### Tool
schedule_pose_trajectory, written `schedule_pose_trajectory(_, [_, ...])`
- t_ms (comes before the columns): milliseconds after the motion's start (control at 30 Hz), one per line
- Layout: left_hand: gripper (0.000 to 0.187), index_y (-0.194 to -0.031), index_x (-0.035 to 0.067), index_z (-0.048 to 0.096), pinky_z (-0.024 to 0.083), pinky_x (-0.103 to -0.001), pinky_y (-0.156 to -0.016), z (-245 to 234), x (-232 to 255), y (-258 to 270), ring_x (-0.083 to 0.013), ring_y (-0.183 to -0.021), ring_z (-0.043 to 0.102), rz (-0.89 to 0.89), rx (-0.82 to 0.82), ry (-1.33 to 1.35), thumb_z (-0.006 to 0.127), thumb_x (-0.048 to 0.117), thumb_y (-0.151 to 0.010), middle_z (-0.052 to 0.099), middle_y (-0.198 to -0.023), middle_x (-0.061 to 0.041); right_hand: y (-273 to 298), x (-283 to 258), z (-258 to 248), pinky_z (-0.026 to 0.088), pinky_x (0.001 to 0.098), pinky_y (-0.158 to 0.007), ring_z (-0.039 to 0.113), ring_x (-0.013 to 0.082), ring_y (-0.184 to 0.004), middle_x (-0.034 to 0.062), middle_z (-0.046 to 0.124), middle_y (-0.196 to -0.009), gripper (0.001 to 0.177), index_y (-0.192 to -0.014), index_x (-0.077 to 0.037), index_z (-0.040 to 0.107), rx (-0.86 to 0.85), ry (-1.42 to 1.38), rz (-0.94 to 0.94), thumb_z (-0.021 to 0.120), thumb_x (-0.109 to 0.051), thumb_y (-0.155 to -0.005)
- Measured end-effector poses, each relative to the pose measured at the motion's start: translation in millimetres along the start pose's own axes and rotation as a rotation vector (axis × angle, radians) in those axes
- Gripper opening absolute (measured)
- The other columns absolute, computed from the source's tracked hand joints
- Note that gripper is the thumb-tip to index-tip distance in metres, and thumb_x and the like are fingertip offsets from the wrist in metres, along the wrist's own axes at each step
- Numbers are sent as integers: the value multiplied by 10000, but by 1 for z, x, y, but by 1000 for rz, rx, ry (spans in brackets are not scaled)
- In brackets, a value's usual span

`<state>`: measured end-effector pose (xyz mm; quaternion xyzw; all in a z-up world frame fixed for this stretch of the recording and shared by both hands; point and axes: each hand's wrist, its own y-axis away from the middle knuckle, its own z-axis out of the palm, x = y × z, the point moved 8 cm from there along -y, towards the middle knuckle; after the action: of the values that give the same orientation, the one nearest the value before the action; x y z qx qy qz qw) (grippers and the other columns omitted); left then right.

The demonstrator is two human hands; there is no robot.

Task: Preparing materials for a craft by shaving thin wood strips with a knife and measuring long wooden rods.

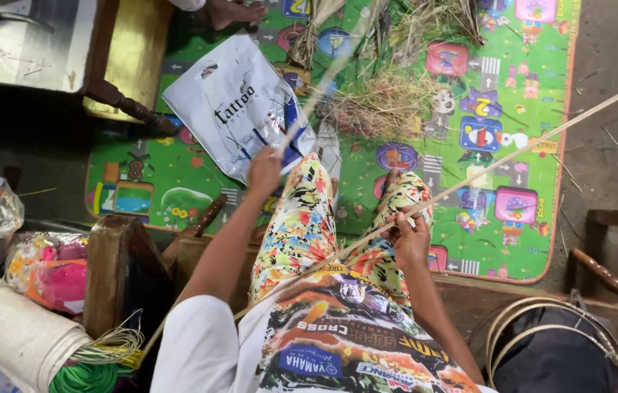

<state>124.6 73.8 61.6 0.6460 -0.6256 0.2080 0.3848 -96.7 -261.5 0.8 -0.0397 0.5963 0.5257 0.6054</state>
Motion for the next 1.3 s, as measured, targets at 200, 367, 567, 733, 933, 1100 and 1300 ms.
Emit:
schedule_pose_trajectory(200, [183,-1076,146,678,560,-532,-873,-55,-203,-24,-408,-1030,710,-232,228,-275,565,258,-985,722,-947,-187,-1,15,21,689,427,-680,774,336,-818,169,756,-990,170,-1200,-183,582,-73,-14,64,636,-161,-1041])
schedule_pose_trajectory(367, [254,-1085,209,750,584,-534,-872,-75,-268,10,-344,-1054,731,-570,182,-419,578,328,-941,762,-987,-126,7,17,38,693,449,-678,769,372,-836,204,752,-1006,180,-1206,-174,586,-90,6,83,638,-147,-1036])
schedule_pose_trajectory(567, [297,-1229,271,709,579,-562,-869,-87,-293,20,-360,-1093,708,-628,186,-354,585,312,-962,740,-1089,-119,11,22,36,693,451,-675,771,375,-828,218,753,-1002,175,-1192,-139,607,-70,37,107,644,-112,-1024])
schedule_pose_trajectory(733, [353,-1313,170,648,542,-584,-949,-98,-267,38,-403,-1169,666,-651,122,-302,566,247,-978,706,-1199,-186,16,22,37,687,450,-673,774,357,-810,199,758,-983,176,-1181,-151,613,-51,48,113,652,-109,-1014])
schedule_pose_trajectory(933, [431,-1401,62,588,529,-563,-985,-90,-279,61,-389,-1195,667,-748,-6,-557,482,185,-1002,678,-1302,-195,14,28,33,684,431,-672,778,333,-797,177,761,-967,133,-1144,-153,617,-55,76,106,645,-113,-1020])
schedule_pose_trajectory(1100, [457,-1430,76,575,510,-630,-1009,-82,-262,47,-457,-1220,627,-641,-44,-609,597,162,-982,568,-1370,-187,9,28,39,691,408,-655,776,306,-768,153,757,-967,136,-1150,-158,618,-57,104,111,653,-136,-1020])
schedule_pose_trajectory(1300, [384,-1402,126,618,497,-687,-951,-62,-283,54,-519,-1264,576,-508,-211,-764,488,208,-1050,462,-1452,-359,-14,-40,35,679,336,-572,738,228,-657,103,714,-923,232,-1254,-129,571,-23,131,-80,611,-67,-1034])
